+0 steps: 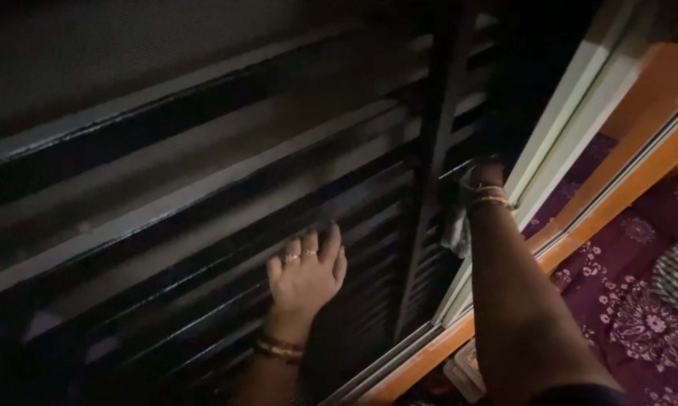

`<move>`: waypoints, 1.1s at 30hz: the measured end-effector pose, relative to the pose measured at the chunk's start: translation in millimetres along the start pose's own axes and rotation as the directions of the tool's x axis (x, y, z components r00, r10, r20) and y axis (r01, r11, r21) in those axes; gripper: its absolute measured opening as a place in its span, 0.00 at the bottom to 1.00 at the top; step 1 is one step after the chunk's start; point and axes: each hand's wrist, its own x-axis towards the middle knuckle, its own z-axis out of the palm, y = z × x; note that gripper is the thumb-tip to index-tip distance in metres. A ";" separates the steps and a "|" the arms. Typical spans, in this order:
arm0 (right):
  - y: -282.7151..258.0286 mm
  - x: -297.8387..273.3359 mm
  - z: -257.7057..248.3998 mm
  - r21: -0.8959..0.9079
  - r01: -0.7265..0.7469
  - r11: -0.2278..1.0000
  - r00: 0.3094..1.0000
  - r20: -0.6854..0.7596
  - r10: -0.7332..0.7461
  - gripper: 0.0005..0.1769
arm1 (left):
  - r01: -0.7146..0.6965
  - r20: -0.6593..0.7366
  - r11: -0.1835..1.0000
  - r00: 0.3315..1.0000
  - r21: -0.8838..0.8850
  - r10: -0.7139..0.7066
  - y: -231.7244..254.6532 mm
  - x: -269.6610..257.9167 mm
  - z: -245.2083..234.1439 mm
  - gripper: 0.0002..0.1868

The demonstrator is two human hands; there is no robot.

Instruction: The person wipes the horizontal slats of a window grille and the adjacent window frame using a cloth. They systematically clean the metal bars and the white frame, moving the cloth back and forth to remove dust.

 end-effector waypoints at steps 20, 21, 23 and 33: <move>-115.8 -218.4 -48.9 0.755 0.087 0.651 0.973 -0.204 0.106 0.23 | 0.044 0.203 0.994 0.979 -0.098 -0.023 0.6 1.3 -14.0 0.20; -111.9 -220.8 -52.9 0.798 0.064 0.599 0.977 -0.172 0.123 0.23 | 0.041 0.200 0.995 0.980 -0.092 -0.022 1.2 0.6 -14.0 0.20; -108.5 -223.9 -60.2 0.861 0.029 0.507 0.986 -0.108 0.125 0.22 | 0.040 0.218 0.994 0.976 -0.105 -0.016 0.6 -1.8 -15.2 0.20; -87.8 -215.4 -45.7 0.603 0.248 0.758 0.946 -0.320 -0.055 0.18 | -0.001 0.140 0.999 0.990 -0.042 0.006 -0.8 -4.9 -8.0 0.19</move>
